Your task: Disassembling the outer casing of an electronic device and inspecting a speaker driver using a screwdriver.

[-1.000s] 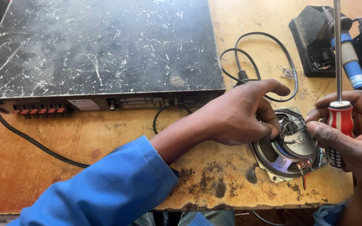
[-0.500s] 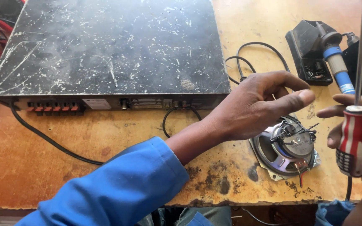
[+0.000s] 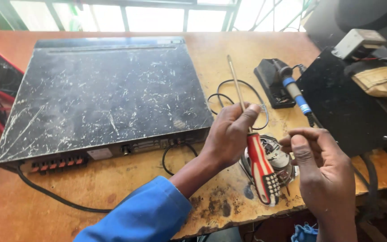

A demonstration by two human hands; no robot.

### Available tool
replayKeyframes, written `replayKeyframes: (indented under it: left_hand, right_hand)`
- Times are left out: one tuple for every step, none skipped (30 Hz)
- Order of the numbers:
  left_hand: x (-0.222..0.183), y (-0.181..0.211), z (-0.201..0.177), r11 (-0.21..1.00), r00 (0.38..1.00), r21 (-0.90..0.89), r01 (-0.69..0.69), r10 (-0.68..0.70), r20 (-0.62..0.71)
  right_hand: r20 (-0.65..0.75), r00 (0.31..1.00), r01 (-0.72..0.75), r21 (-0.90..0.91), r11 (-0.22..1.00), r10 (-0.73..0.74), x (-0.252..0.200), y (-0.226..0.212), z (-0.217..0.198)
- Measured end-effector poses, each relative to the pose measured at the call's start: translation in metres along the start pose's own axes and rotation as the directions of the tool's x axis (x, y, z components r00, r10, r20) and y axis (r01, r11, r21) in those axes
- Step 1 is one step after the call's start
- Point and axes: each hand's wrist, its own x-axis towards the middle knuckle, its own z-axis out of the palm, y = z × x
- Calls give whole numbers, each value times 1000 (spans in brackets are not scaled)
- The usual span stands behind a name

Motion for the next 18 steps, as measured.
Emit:
replayKeyframes:
  left_hand:
    - [1,-1,0,1000,1000,1,-11,11,17]
    - [2,-2,0,1000,1000,4,-27,27,10]
    - [3,-4,1,999,999,7,-44,44,2]
    - [1,-2,2,999,999,7,-50,50,19]
    - [0,-1,3,997,1000,76,-26,25,14]
    - [-1,0,6,990,1000,141,-2,1,9]
    - [-3,-1,8,990,1000,139,-10,6,28]
    - [-5,-2,10,982,999,184,30,-35,23]
    - [-6,-2,12,971,997,229,70,-75,17]
    - [-7,0,15,971,997,230,61,-70,29]
    - [-9,2,17,977,993,186,100,-109,42]
    - [-12,4,19,979,987,143,143,-152,50]
    - [-12,2,19,980,987,145,139,-148,56]
    - [-12,0,18,993,987,74,95,-103,121]
    - [-12,-2,16,998,982,1,56,-55,183]
    - [-11,-4,17,998,981,1,55,-54,185]
    - [-11,-5,18,998,980,-21,60,-55,193]
    - [-10,-7,19,997,978,-44,68,-58,202]
  right_hand:
    - [-20,1000,1,4,1000,-1,5,10,-4]
    - [52,998,25,-128,991,-19,9,20,-9]
    - [125,992,56,-258,965,-25,13,30,-14]
    - [108,994,49,-255,966,-22,14,39,-11]
    - [183,982,99,-301,949,-44,16,48,-9]
    - [257,965,148,-345,927,-59,18,58,-8]
    - [239,970,138,-347,928,-54,18,58,-6]
    - [235,971,139,-366,920,-53,20,59,-4]
    - [231,972,140,-384,913,-51,21,59,-2]
    - [218,975,134,-383,914,-51,21,59,-4]
    - [228,965,200,-322,925,-129,21,59,-5]
    - [238,949,269,-259,928,-208,20,59,-4]
    - [231,950,267,-258,929,-208,19,58,-7]
    - [221,951,264,-222,939,-215,18,57,-8]
    - [211,952,262,-185,947,-222,17,56,-9]
    - [209,952,261,-185,947,-222,17,56,-10]
    - [189,952,269,-151,951,-239,17,57,-11]
    - [169,953,274,-118,955,-252,17,58,-12]
